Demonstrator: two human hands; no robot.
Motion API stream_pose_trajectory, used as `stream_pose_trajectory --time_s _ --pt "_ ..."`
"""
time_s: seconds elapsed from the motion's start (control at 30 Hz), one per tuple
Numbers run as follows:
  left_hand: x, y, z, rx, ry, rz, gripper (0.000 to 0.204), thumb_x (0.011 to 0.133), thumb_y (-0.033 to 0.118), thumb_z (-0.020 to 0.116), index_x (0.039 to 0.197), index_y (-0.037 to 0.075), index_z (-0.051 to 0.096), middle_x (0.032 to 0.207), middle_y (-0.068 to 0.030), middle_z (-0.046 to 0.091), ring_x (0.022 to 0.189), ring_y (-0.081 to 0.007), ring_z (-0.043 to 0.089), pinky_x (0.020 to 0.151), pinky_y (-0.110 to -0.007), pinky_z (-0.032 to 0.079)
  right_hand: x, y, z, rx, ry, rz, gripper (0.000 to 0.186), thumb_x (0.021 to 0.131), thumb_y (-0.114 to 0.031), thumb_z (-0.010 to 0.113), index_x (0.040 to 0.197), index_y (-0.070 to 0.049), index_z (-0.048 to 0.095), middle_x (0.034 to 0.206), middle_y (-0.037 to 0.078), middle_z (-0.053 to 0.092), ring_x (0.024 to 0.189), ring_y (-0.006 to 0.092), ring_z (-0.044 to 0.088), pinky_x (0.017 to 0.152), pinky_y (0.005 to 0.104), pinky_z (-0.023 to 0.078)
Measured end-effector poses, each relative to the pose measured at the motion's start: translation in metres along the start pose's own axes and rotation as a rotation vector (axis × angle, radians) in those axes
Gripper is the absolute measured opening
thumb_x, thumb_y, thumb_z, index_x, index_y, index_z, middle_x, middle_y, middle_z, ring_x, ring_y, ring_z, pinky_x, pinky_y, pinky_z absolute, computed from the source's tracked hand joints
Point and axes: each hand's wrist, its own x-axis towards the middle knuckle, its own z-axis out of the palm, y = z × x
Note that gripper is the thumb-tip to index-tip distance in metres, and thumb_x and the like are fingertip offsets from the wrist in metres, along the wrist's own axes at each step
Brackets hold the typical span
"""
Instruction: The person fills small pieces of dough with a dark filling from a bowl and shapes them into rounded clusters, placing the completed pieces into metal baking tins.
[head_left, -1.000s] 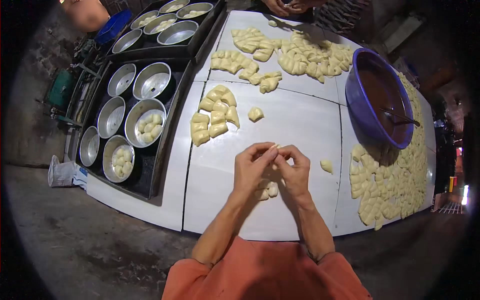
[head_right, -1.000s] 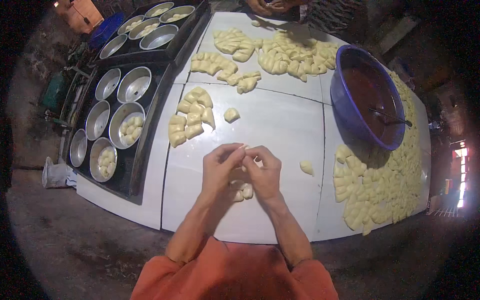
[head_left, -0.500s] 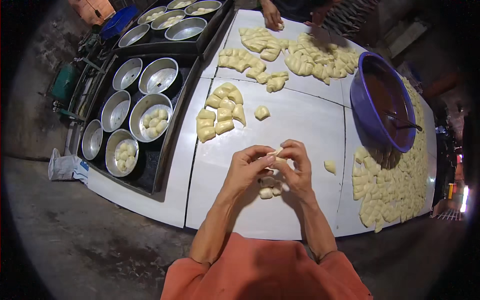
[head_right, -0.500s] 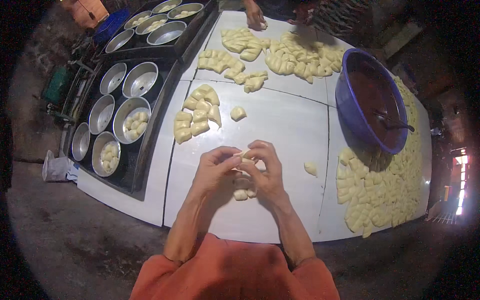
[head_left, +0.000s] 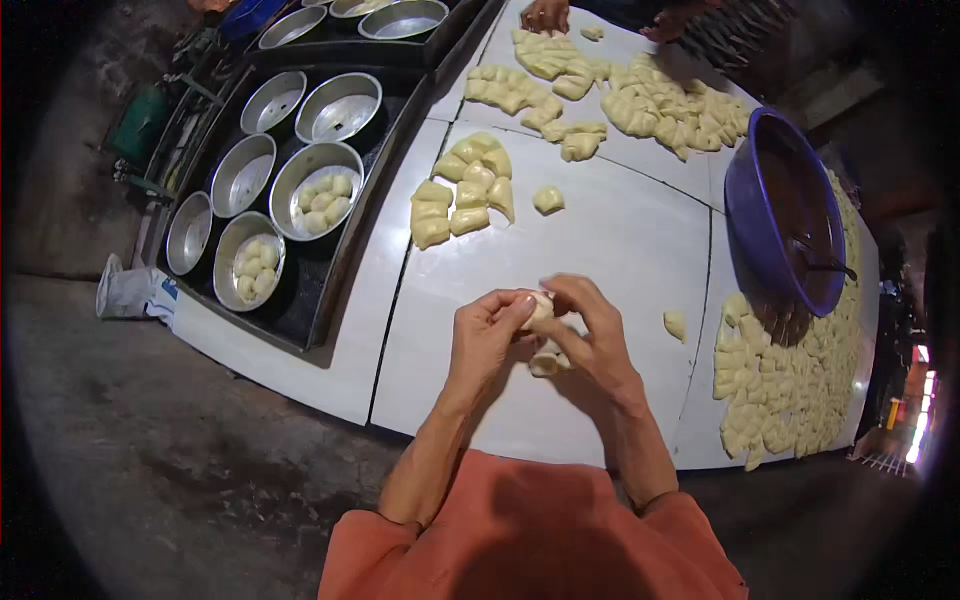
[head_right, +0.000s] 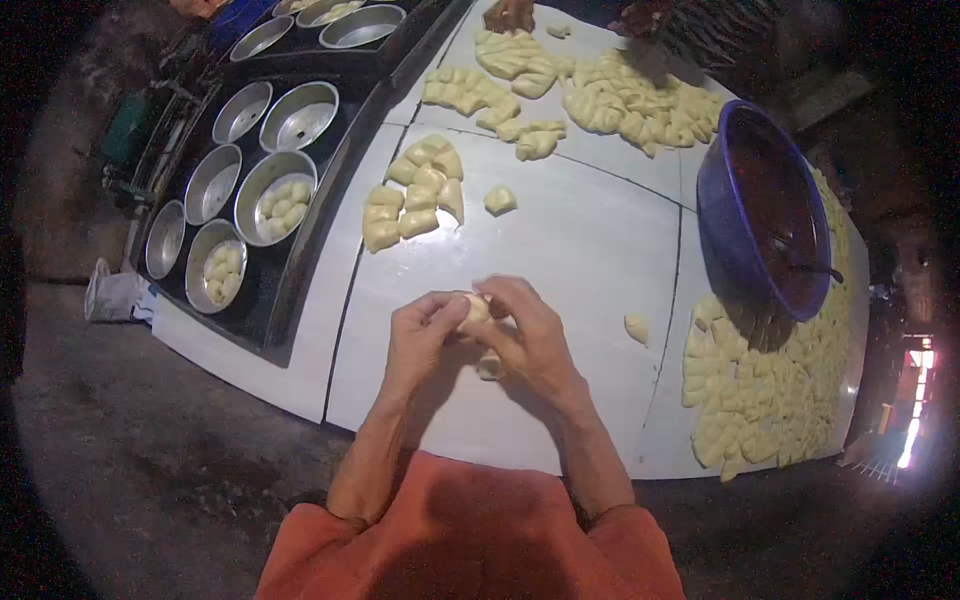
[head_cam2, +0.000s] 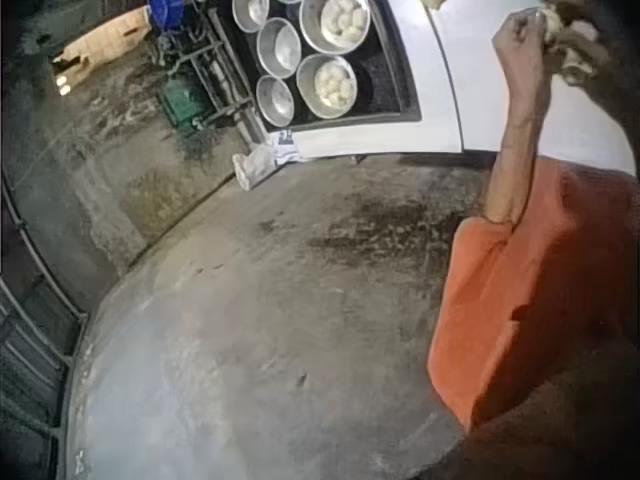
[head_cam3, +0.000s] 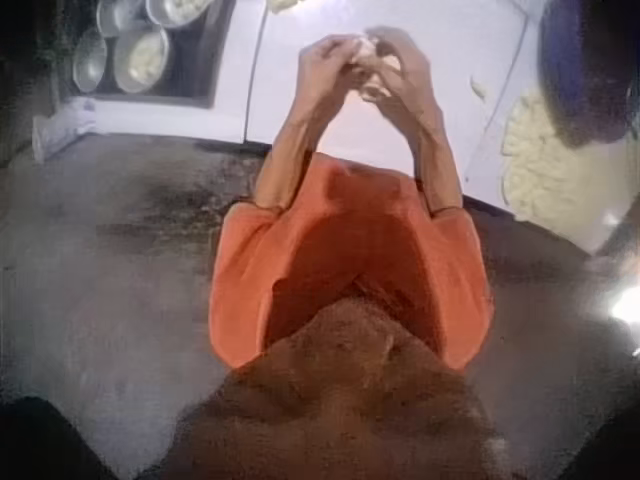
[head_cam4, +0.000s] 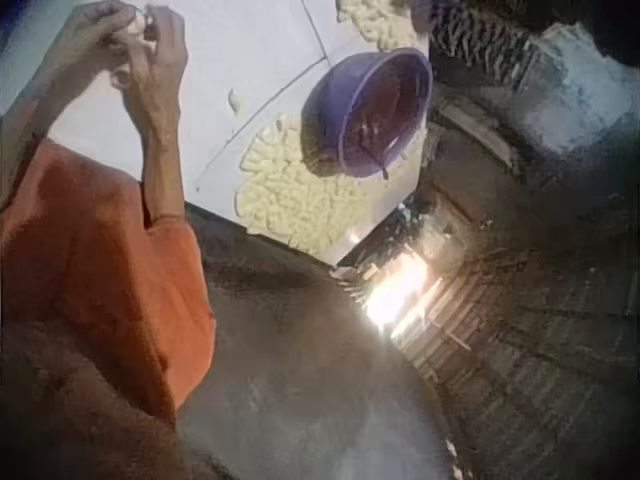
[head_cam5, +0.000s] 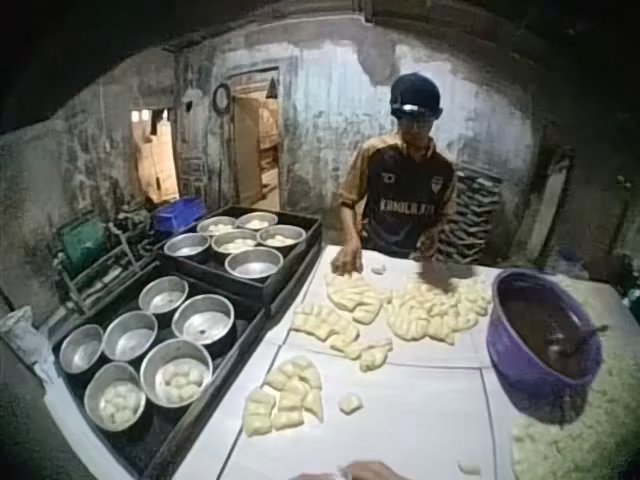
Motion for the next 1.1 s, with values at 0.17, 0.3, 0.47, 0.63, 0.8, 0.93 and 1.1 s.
stream_pose_trajectory --time_s 0.17,0.3,0.47,0.63,0.8,0.93,1.1 --pt "-0.030 0.004 -0.016 0.146 0.041 -0.152 0.037 0.104 0.025 0.054 0.125 -0.005 0.063 0.093 -0.0087 0.070 0.076 -0.0093 0.065 0.065 -0.023 0.053 -0.004 0.010 -0.018 0.061 -0.368 0.095 0.022 0.090 -0.007 0.065 0.111 0.000 0.068 0.104 0.009 0.069 0.091 0.0177 0.066 0.081 0.0325 0.053" --pt "-0.038 0.000 -0.031 0.564 0.174 0.012 0.040 0.100 0.022 0.059 0.128 -0.007 0.061 0.100 -0.0104 0.071 0.080 -0.0091 0.064 0.069 -0.023 0.051 0.009 0.024 -0.013 -0.243 -0.628 -0.005 0.022 0.092 -0.014 0.060 0.108 -0.002 0.069 0.103 0.012 0.070 0.096 0.0277 0.065 0.086 0.0393 0.051" --pt "-0.034 -0.008 -0.027 0.816 0.074 0.070 0.039 0.096 0.020 0.063 0.125 -0.006 0.063 0.104 -0.0155 0.072 0.089 -0.0153 0.068 0.076 -0.028 0.053 0.021 0.030 -0.012 -0.234 -0.541 -0.001 0.028 0.090 -0.018 0.057 0.107 0.000 0.070 0.107 0.018 0.069 0.105 0.0358 0.062 0.095 0.0440 0.047" --pt "-0.030 -0.006 -0.019 0.919 0.019 0.065 0.040 0.095 0.024 0.062 0.121 -0.006 0.066 0.104 -0.0218 0.073 0.093 -0.0239 0.071 0.083 -0.033 0.054 0.068 0.048 -0.017 -0.360 -0.125 0.039 0.030 0.091 -0.015 0.061 0.118 -0.004 0.066 0.115 0.020 0.066 0.107 0.0379 0.061 0.096 0.0436 0.048" --pt "-0.027 0.007 -0.011 1.014 0.118 0.127 0.040 0.092 0.029 0.065 0.120 0.000 0.068 0.104 -0.0187 0.072 0.086 -0.0303 0.071 0.077 -0.038 0.054 0.132 0.104 -0.006 -0.725 -0.087 -0.419 0.025 0.089 -0.018 0.065 0.112 -0.007 0.065 0.120 0.018 0.064 0.105 0.0394 0.062 0.087 0.0474 0.050" --pt "-0.002 0.015 -0.025 0.898 0.195 0.187 0.050 0.089 0.033 0.071 0.127 0.001 0.064 0.105 -0.0156 0.073 0.082 -0.0219 0.069 0.078 -0.033 0.054 0.134 0.091 -0.009 -0.452 -0.145 -0.124 0.023 0.086 -0.017 0.067 0.105 -0.004 0.064 0.103 0.018 0.066 0.091 0.0384 0.064 0.081 0.0450 0.052" --pt "0.038 0.041 0.011 0.738 0.085 0.132 0.050 0.086 0.034 0.075 0.122 0.001 0.067 0.095 -0.0109 0.075 0.075 -0.0138 0.066 0.074 -0.030 0.053 0.070 0.052 -0.016 0.649 -0.106 0.399 0.031 0.094 -0.014 0.065 0.123 -0.003 0.058 0.094 0.006 0.064 0.082 0.0150 0.064 0.071 0.0287 0.053"
